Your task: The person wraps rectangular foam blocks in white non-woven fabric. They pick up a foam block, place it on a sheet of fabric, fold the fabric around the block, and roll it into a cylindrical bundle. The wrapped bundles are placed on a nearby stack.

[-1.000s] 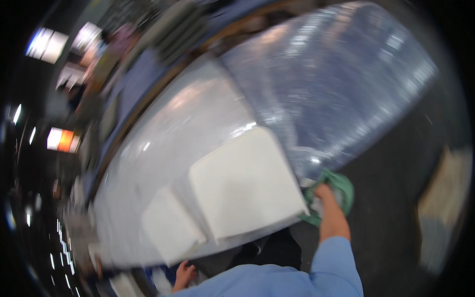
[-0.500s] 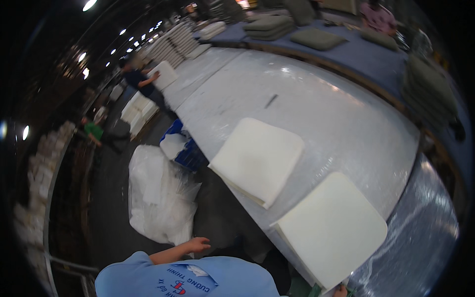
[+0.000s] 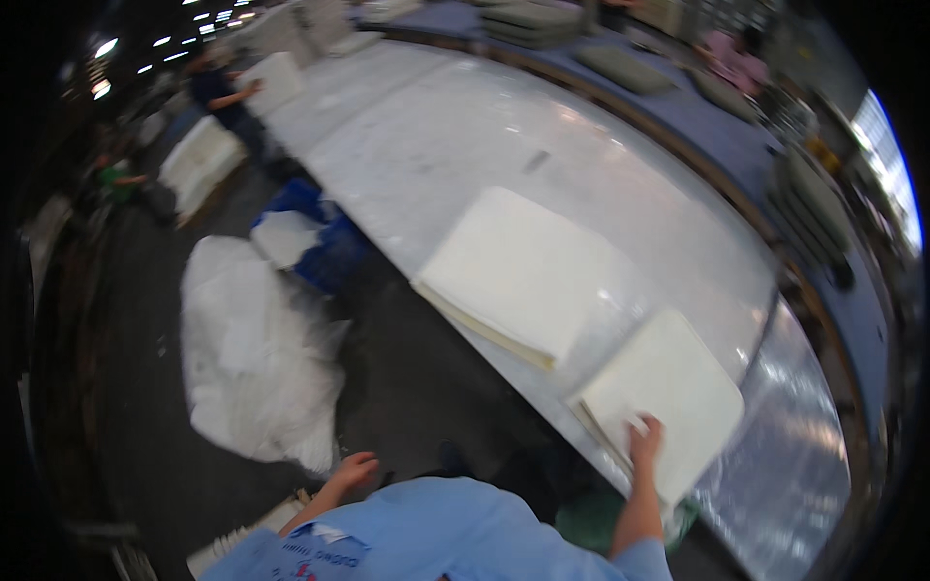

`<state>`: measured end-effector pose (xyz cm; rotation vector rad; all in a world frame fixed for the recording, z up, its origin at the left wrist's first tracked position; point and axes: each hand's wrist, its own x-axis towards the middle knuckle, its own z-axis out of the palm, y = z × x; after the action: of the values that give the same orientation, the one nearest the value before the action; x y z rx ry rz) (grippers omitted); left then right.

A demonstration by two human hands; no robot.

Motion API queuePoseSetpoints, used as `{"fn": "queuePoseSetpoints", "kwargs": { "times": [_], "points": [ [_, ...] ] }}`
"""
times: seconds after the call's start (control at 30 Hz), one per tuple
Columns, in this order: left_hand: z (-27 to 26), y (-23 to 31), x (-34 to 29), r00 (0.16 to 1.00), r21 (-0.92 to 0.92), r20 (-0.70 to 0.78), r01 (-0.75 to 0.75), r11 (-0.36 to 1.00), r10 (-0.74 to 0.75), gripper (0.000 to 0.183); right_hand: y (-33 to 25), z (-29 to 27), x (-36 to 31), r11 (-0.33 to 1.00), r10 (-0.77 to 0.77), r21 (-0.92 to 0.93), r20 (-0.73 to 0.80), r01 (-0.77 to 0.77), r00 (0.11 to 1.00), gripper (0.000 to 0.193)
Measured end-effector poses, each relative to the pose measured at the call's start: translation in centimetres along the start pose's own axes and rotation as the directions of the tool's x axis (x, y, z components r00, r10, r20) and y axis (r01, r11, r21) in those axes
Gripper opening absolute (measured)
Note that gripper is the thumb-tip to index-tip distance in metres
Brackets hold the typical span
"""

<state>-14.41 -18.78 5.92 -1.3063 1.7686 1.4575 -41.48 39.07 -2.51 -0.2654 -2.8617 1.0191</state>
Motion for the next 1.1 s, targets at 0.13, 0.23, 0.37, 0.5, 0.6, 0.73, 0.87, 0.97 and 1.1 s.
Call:
{"fn": "queuePoseSetpoints", "kwargs": {
  "times": [0.13, 0.23, 0.37, 0.5, 0.6, 0.73, 0.87, 0.97, 1.1],
  "points": [
    [-5.6, -5.8, -1.8, 0.988, -0.278, -0.015, 0.144, 0.95, -0.154, 0.037, -9.5, 6.8, -2.9, 0.868, 0.268, -0.486, 0.285, -0.103, 0.92, 0.082],
    [-7.8, -9.6, -1.1, 0.991, 0.074, -0.028, 0.133, 0.988, -0.131, 0.028, -11.3, 6.7, -3.6, 0.796, 0.345, -0.598, 0.328, -0.09, 0.879, 0.099],
    [-10.2, -9.8, 0.6, 0.995, 0.089, 0.095, -0.001, 0.996, -0.008, 0.023, -11.5, 7.2, -3.4, 0.733, 0.45, -0.676, 0.398, -0.076, 0.8, 0.12],
    [-9.3, -4.2, 4.0, 0.988, -0.239, -0.008, 0.149, 0.96, -0.155, 0.031, -10.8, 8.7, -3.0, 0.683, 0.471, -0.73, 0.417, -0.023, 0.777, 0.123],
    [-9.7, 1.3, 8.1, 0.999, -0.201, -0.026, 0.032, 0.979, -0.038, 0.044, -9.3, 9.0, -2.5, 0.736, 0.41, -0.676, 0.473, 0.023, 0.78, 0.13],
    [-12.6, 7.7, 12.1, 0.983, -0.054, -0.064, -0.176, 0.983, 0.173, 0.048, -9.3, 9.1, -1.5, 0.402, 0.108, -0.831, 0.461, 0.386, 0.881, 0.067],
    [-17.3, 11.4, 14.8, 0.98, -0.057, -0.182, -0.087, 0.995, 0.075, 0.049, -14.3, 5.9, 7.9, 0.726, 0.686, -0.531, 0.602, -0.437, 0.408, 0.076],
    [-20.9, 13.9, 18.7, 0.982, -0.379, -0.185, -0.038, 0.925, -0.035, 0.032, -19.2, 8.5, 15.4, 0.766, 0.635, -0.528, 0.533, -0.366, 0.56, 0.07],
    [-26.8, 17.0, 24.4, 0.94, -0.503, -0.338, -0.135, 0.854, -0.051, 0.02, -30.3, 19.2, 21.9, 0.952, 0.291, -0.254, 0.581, -0.171, 0.76, 0.054]
  ]
}}
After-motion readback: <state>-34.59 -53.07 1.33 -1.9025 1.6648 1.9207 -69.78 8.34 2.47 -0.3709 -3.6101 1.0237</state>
